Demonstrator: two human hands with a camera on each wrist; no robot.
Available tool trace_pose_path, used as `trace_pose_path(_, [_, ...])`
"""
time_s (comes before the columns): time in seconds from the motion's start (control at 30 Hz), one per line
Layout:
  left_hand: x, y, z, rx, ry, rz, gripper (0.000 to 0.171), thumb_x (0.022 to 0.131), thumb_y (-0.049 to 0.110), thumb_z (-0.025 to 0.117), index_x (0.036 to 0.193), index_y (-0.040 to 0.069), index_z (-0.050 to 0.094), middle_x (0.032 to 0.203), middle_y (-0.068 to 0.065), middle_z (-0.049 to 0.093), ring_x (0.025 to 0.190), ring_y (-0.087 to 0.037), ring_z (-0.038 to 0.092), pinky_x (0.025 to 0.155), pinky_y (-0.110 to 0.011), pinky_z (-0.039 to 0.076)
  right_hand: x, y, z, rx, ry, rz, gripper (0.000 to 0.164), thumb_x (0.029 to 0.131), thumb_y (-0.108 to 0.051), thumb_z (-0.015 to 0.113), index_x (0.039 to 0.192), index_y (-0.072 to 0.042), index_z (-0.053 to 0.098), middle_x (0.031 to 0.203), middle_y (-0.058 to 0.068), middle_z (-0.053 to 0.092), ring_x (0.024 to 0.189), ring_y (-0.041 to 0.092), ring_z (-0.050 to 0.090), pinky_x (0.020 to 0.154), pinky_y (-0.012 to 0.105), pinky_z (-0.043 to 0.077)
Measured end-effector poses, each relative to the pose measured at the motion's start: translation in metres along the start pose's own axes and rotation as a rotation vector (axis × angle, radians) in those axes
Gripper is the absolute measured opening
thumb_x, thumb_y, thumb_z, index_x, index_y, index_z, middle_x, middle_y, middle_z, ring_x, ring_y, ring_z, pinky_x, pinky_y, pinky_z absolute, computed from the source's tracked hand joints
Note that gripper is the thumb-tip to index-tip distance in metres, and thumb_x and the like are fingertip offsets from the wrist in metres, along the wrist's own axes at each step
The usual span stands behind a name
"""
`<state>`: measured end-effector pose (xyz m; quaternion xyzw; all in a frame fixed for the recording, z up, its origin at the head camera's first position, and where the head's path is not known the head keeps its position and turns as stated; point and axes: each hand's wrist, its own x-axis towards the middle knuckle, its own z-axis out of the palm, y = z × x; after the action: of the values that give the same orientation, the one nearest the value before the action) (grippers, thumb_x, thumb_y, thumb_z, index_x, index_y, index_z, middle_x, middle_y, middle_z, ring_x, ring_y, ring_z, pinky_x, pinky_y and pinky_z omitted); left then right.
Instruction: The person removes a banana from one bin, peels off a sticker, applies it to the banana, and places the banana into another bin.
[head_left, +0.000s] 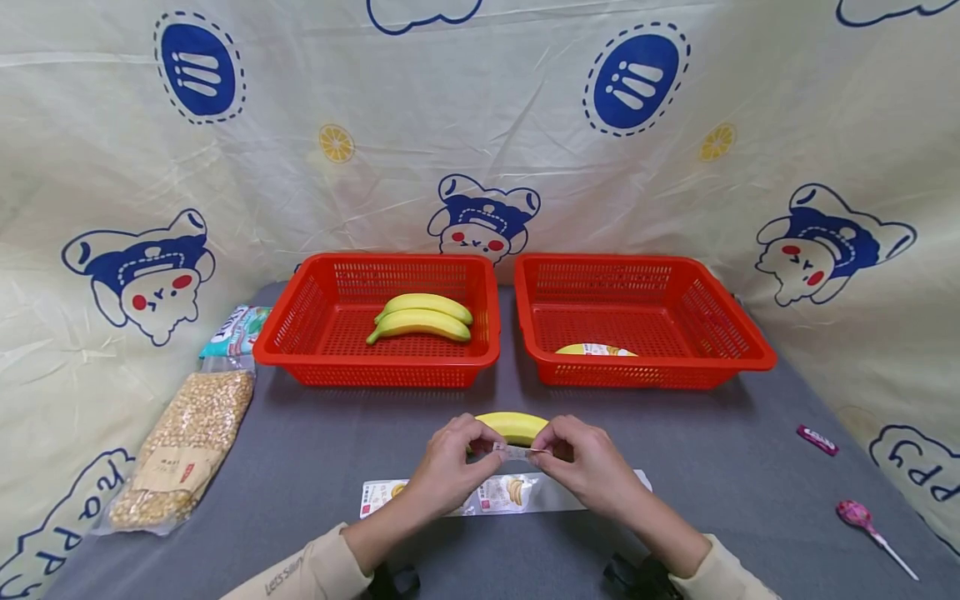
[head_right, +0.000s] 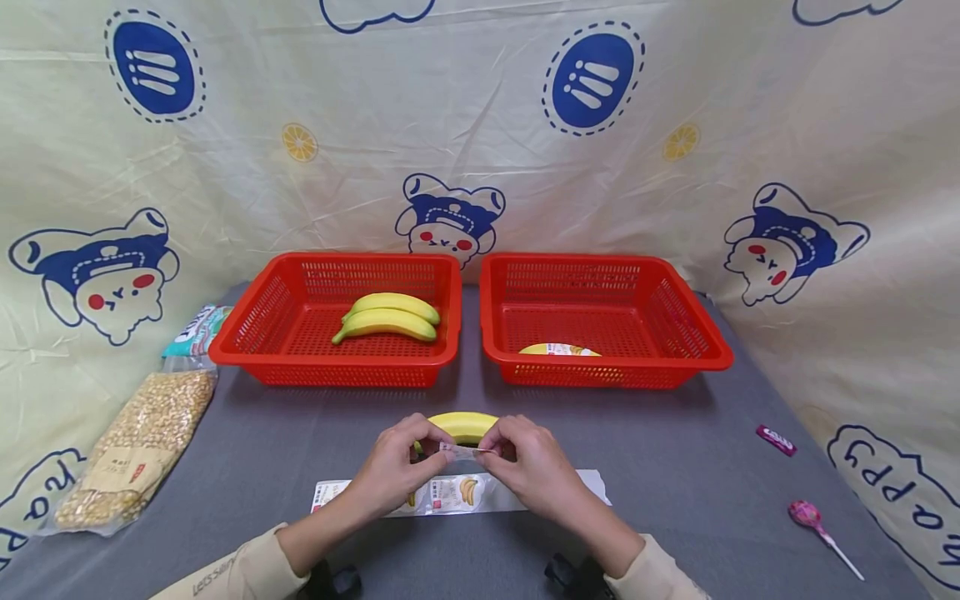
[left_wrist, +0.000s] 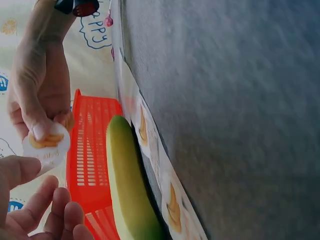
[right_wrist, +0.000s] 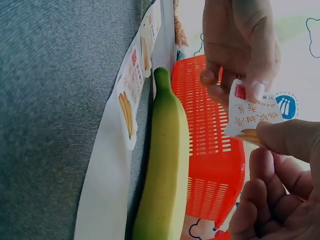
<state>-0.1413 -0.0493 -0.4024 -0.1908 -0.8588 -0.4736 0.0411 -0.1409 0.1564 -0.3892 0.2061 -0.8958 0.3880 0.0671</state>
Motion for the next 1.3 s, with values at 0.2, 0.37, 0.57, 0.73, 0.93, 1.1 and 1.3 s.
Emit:
trace_pose_path(0.2, [0.001,-0.004,-0.004,0.059,0.011,0.007,0.003,0.082,0.016,0.07,0.08,0.014,0.069,0.078,0.005,0.059,0.078,-0.009,0.051,0.068,-0.02,0.042,0.001,0.005,-0.001,0.063,-0.072,0.082,0.015,0.077,-0.01,0.075,0.086,-0.015,0.064,0.074,-0.002,0.053,0.067,0.005,0.048,0.056,0.019,0.042])
trace_pose_path(0.37, [0.001,-0.006,-0.004,0.054,0.001,-0.001,0.003,0.082,0.015,0.07,0.079,0.014,0.069,0.077,0.005,0.059,0.077,-0.008,0.051,0.068,-0.019,0.04,0.005,0.011,0.001,0.08,-0.083,0.122,0.03,0.077,-0.009,0.075,0.106,-0.009,0.066,0.076,-0.001,0.055,0.068,0.007,0.049,0.057,0.019,0.043])
trace_pose_path(0.57, [0.002,-0.008,-0.005,0.032,-0.002,-0.004,0.003,0.082,0.015,0.07,0.079,0.013,0.069,0.077,0.005,0.059,0.077,-0.009,0.051,0.067,-0.02,0.041,0.008,0.017,0.002,0.085,-0.086,0.112,0.016,0.078,-0.016,0.075,0.093,-0.012,0.07,0.076,-0.001,0.056,0.068,0.007,0.049,0.058,0.02,0.043])
trace_pose_path(0.73, [0.007,-0.009,-0.007,0.062,0.023,-0.002,0.007,0.08,0.019,0.073,0.082,0.013,0.07,0.078,0.004,0.06,0.078,-0.012,0.051,0.068,-0.02,0.04,0.01,0.017,0.003,0.092,-0.089,0.091,0.009,0.078,-0.017,0.075,0.082,-0.014,0.067,0.079,0.0,0.057,0.069,0.007,0.05,0.059,0.02,0.043])
trace_pose_path(0.93, [0.012,-0.007,-0.006,0.13,0.024,-0.022,0.021,0.079,0.031,0.074,0.094,0.016,0.071,0.081,0.002,0.059,0.08,-0.014,0.05,0.068,-0.021,0.038,0.012,0.015,0.004,0.088,-0.113,0.038,0.009,0.079,-0.019,0.074,0.08,-0.015,0.066,0.077,-0.001,0.055,0.069,0.008,0.049,0.059,0.02,0.043])
trace_pose_path(1.1, [0.021,-0.004,-0.007,0.104,-0.008,-0.057,0.023,0.08,0.031,0.073,0.097,0.016,0.071,0.084,0.003,0.059,0.086,-0.016,0.05,0.073,-0.025,0.039,0.016,0.018,0.002,0.076,-0.1,0.022,0.01,0.078,-0.019,0.075,0.078,-0.016,0.066,0.076,-0.003,0.055,0.069,0.007,0.049,0.06,0.02,0.043])
trace_pose_path(1.3, [0.038,-0.005,-0.006,0.199,-0.017,-0.019,0.012,0.08,0.025,0.073,0.077,0.014,0.07,0.083,0.002,0.061,0.085,-0.016,0.048,0.08,-0.032,0.035,0.029,0.027,-0.001,0.018,-0.123,0.077,0.01,0.08,-0.02,0.074,0.079,-0.013,0.067,0.078,-0.001,0.06,0.073,0.011,0.05,0.063,0.021,0.042])
